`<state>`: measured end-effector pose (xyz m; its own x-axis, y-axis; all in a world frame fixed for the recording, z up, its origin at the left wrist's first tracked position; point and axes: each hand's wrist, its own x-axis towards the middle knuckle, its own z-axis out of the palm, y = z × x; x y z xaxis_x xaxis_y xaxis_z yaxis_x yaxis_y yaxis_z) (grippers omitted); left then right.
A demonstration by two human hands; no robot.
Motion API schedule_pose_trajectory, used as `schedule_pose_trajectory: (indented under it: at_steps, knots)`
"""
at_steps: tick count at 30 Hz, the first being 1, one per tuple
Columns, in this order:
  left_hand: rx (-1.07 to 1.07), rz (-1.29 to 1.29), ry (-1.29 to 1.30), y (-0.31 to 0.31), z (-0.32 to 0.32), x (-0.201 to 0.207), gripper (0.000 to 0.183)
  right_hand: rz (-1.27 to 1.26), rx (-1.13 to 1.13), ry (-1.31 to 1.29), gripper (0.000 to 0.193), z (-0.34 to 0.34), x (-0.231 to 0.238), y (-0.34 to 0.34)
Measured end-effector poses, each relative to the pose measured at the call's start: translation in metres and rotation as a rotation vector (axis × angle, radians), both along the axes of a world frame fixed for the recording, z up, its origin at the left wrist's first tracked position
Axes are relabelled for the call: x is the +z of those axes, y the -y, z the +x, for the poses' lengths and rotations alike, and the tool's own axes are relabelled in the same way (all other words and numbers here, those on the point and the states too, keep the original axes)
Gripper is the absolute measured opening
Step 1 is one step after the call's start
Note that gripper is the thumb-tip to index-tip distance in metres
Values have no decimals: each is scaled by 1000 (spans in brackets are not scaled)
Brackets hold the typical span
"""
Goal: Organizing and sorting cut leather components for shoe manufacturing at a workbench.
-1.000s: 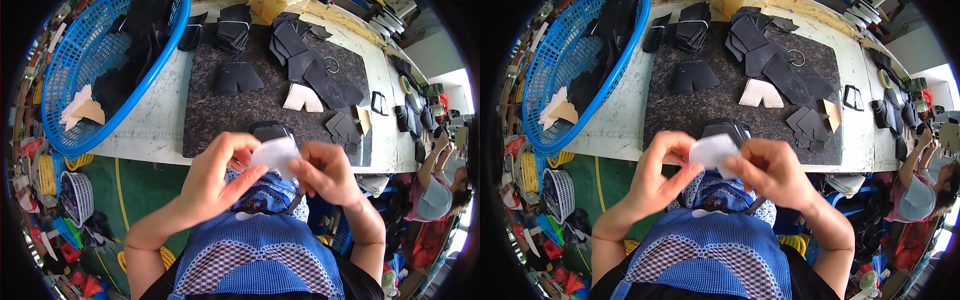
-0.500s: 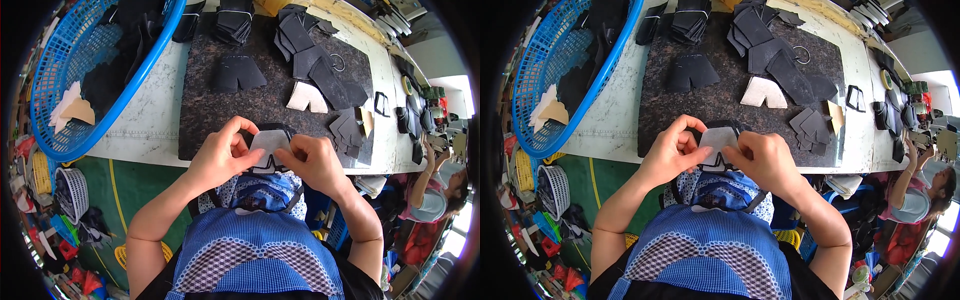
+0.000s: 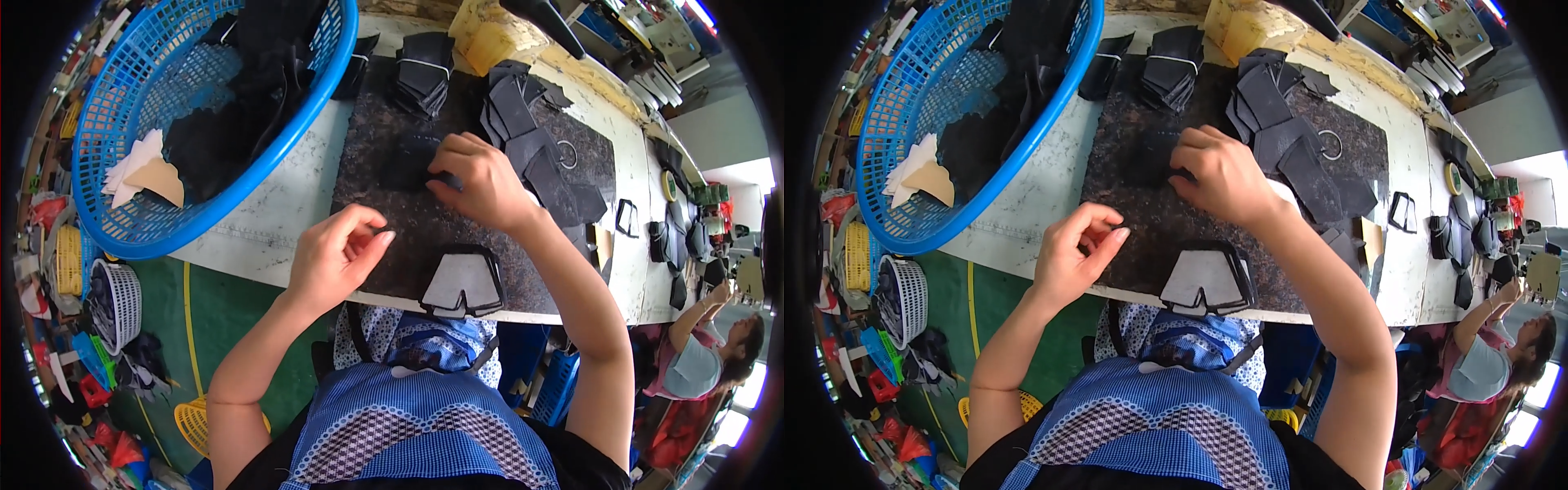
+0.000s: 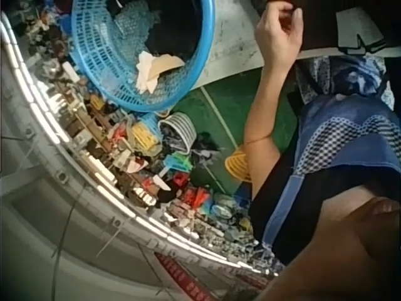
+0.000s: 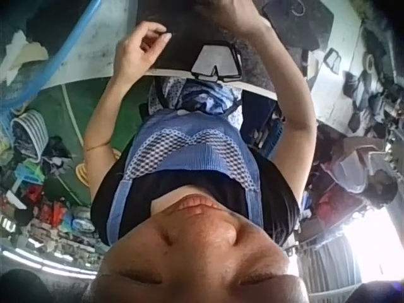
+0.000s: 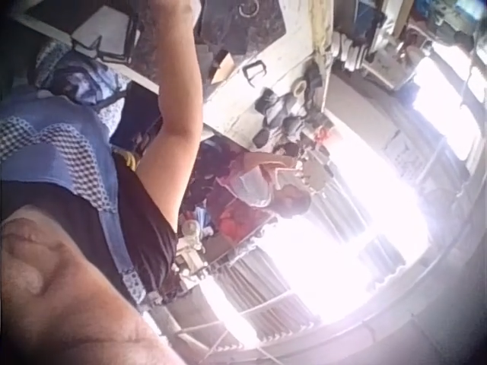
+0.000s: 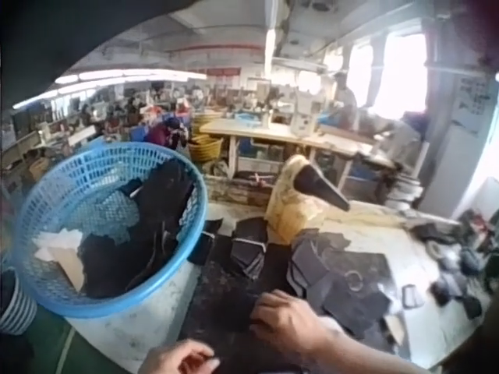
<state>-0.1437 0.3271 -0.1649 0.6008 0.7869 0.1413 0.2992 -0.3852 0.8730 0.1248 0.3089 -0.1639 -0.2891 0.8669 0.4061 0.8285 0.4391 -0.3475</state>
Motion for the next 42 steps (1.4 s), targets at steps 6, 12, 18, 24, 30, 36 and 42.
schedule_pose_trajectory:
  at_steps: [6,12,18,24,30,36,42]
  knots:
    - [-177,459,-37,-17,5,-7,23,-252,-225,-160,9,-9,5,-18]
    - [-211,640,-183,-40,48,-23,31,68,-572,-613,16,21,39,-16]
    - [-119,396,-73,-48,52,-12,23,439,-108,170,24,-21,46,138]
    - [-291,264,-11,-23,91,10,29,205,-578,-134,30,42,48,150]
    - [-619,382,-87,-18,152,-1,30,-166,-814,54,66,104,1,127]
    - [-662,374,-156,-22,155,-5,26,-78,-725,-184,17,135,-4,117]
    - [-648,267,-241,-21,162,7,26,-118,-644,-544,19,205,22,120]
